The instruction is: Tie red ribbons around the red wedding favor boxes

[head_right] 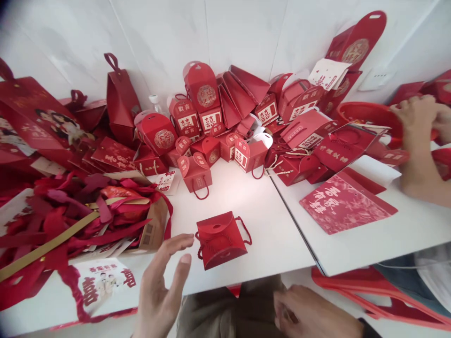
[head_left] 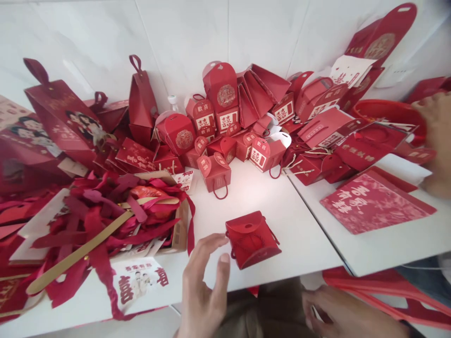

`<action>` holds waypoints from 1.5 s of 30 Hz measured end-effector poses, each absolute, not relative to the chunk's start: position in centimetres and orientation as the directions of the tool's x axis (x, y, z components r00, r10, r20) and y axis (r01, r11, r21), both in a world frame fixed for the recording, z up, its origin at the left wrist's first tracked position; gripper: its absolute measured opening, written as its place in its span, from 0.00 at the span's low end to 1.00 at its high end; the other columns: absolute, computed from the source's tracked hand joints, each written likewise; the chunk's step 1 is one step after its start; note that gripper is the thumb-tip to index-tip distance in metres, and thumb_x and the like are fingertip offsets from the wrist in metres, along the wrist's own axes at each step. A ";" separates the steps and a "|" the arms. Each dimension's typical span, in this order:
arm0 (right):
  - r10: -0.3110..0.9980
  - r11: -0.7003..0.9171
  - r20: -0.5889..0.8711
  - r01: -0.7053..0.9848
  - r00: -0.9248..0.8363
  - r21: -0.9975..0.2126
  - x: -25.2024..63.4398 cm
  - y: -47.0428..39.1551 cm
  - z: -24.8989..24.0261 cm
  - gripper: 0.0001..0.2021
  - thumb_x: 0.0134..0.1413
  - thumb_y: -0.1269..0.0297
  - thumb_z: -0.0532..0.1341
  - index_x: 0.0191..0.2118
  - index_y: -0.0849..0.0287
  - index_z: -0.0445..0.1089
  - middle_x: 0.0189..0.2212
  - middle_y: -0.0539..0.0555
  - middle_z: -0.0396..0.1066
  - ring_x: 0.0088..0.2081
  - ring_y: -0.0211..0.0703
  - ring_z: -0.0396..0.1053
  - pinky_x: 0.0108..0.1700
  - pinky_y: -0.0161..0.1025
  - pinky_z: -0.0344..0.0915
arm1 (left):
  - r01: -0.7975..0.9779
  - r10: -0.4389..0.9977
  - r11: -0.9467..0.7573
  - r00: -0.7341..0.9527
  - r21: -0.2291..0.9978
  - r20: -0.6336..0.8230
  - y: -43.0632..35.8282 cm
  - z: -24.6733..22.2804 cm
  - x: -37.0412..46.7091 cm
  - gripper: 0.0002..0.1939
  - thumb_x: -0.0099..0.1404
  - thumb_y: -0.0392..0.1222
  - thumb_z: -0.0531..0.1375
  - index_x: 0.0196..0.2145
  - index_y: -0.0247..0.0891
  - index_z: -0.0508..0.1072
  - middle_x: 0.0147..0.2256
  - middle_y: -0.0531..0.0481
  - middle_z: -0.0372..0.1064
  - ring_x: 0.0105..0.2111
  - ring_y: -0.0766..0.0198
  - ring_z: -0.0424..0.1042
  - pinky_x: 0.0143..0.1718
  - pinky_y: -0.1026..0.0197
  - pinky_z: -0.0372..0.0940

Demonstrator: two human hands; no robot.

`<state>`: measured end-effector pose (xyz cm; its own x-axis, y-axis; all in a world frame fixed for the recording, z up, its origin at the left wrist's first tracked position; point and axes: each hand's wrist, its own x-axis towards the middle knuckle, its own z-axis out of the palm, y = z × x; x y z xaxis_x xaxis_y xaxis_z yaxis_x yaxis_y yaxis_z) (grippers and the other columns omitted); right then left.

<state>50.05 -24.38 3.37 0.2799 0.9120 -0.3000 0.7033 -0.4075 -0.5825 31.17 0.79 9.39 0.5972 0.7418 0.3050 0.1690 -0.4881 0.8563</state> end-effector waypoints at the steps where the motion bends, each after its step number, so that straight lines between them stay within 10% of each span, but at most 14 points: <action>1: 0.918 -0.392 -0.311 0.682 0.246 -0.618 50.5 -23.2 5.4 0.08 0.63 0.61 0.59 0.33 0.51 0.74 0.25 0.47 0.74 0.25 0.42 0.73 0.27 0.35 0.66 | 0.174 0.749 -0.488 0.586 0.855 0.308 1.1 9.6 31.3 0.10 0.73 0.41 0.58 0.48 0.47 0.77 0.48 0.47 0.76 0.51 0.56 0.76 0.50 0.57 0.72; 11: 0.911 -0.188 0.093 0.605 0.401 -0.774 51.2 -14.0 12.8 0.15 0.72 0.51 0.58 0.57 0.48 0.71 0.50 0.55 0.74 0.52 0.50 0.73 0.52 0.45 0.72 | 0.136 0.722 -0.441 0.642 0.887 0.260 2.2 9.0 33.2 0.06 0.70 0.42 0.62 0.38 0.42 0.79 0.38 0.47 0.75 0.40 0.59 0.76 0.43 0.58 0.71; 20: 0.923 -0.111 0.168 0.657 0.346 -0.746 50.5 -14.1 12.2 0.07 0.73 0.59 0.57 0.45 0.49 0.73 0.39 0.52 0.74 0.42 0.45 0.74 0.41 0.39 0.73 | -0.181 0.915 0.351 0.275 0.918 -0.296 -1.4 5.6 32.4 0.19 0.67 0.53 0.65 0.46 0.39 0.68 0.33 0.51 0.72 0.26 0.66 0.70 0.27 0.64 0.66; 36: 0.949 -0.045 0.158 0.617 0.271 -0.786 50.3 -13.8 13.3 0.11 0.73 0.59 0.56 0.38 0.50 0.73 0.35 0.51 0.73 0.39 0.45 0.73 0.39 0.38 0.72 | -0.001 0.970 0.179 0.171 0.984 -0.176 -2.1 7.5 33.7 0.21 0.68 0.51 0.63 0.52 0.42 0.62 0.30 0.55 0.67 0.29 0.64 0.67 0.32 0.63 0.62; 45: 0.965 0.008 0.209 0.780 0.157 -0.626 49.6 -13.7 13.2 0.07 0.71 0.71 0.57 0.46 0.50 0.68 0.40 0.52 0.69 0.44 0.46 0.70 0.44 0.42 0.70 | 0.227 0.885 -0.453 0.228 0.862 0.405 -1.0 8.7 32.8 0.25 0.68 0.41 0.61 0.60 0.44 0.59 0.44 0.47 0.67 0.37 0.60 0.67 0.43 0.56 0.63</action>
<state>49.59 -13.71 13.17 0.1572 0.9653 0.2086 0.7797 0.0083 -0.6261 32.81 -1.02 8.66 0.2278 0.8854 0.4052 0.2266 -0.4529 0.8623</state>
